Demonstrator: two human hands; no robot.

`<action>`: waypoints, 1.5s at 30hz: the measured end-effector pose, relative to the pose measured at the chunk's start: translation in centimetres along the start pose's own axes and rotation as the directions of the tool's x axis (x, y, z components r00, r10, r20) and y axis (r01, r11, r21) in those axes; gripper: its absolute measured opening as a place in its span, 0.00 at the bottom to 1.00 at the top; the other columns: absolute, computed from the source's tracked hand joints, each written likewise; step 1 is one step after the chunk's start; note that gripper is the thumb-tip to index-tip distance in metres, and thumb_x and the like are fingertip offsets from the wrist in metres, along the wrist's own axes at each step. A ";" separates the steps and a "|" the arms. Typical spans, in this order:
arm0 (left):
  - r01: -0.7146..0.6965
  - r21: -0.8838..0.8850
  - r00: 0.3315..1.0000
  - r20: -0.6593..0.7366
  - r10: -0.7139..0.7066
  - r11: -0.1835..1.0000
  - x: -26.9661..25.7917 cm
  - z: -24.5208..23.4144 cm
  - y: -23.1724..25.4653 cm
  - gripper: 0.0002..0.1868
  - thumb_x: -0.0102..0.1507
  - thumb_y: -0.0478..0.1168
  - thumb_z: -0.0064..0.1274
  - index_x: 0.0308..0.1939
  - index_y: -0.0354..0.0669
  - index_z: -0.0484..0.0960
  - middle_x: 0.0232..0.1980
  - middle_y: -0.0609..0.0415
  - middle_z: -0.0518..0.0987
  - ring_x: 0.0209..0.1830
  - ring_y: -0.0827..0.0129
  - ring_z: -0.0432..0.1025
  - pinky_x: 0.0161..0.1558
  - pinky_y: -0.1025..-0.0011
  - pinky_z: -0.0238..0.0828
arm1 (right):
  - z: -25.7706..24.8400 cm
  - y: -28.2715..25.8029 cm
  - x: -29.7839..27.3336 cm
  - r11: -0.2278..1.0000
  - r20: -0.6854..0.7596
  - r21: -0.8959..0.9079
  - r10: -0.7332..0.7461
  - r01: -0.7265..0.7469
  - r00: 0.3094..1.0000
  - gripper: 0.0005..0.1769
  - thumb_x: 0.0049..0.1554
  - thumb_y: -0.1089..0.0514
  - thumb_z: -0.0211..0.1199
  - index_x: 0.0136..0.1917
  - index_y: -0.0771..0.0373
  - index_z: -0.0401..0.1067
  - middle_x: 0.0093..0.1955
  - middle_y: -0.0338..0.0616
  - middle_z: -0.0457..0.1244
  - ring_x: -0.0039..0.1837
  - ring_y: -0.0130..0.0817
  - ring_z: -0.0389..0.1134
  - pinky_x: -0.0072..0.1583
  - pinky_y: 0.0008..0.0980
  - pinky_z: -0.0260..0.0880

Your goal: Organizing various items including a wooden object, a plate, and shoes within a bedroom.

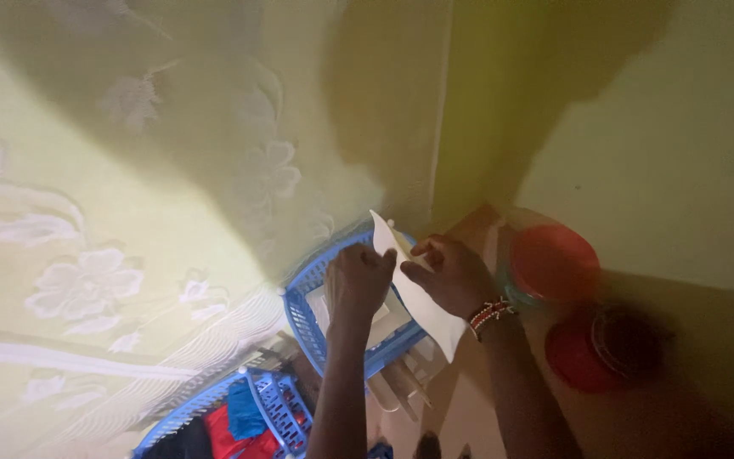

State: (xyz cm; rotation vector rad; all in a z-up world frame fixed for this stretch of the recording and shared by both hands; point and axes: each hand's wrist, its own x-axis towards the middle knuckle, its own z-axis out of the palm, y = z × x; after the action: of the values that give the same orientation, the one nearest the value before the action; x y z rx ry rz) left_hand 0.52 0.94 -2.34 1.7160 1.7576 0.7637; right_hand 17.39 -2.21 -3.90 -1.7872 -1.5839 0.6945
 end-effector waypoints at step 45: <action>0.343 -0.346 0.939 0.150 -0.309 0.874 8.1 21.2 -41.5 0.13 0.65 0.38 0.50 0.35 0.28 0.82 0.28 0.45 0.75 0.28 0.67 0.67 0.30 0.62 0.66 | 27.3 16.9 6.3 0.970 0.172 -0.237 0.090 -0.047 0.981 0.48 0.52 0.35 0.66 0.74 0.68 0.59 0.75 0.60 0.55 0.76 0.54 0.56 0.74 0.46 0.57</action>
State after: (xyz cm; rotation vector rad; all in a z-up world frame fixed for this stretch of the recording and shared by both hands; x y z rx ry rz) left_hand -12.32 8.64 -47.24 1.1501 1.6578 0.7890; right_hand 8.81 6.12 -34.38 -2.0040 -1.7935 0.7487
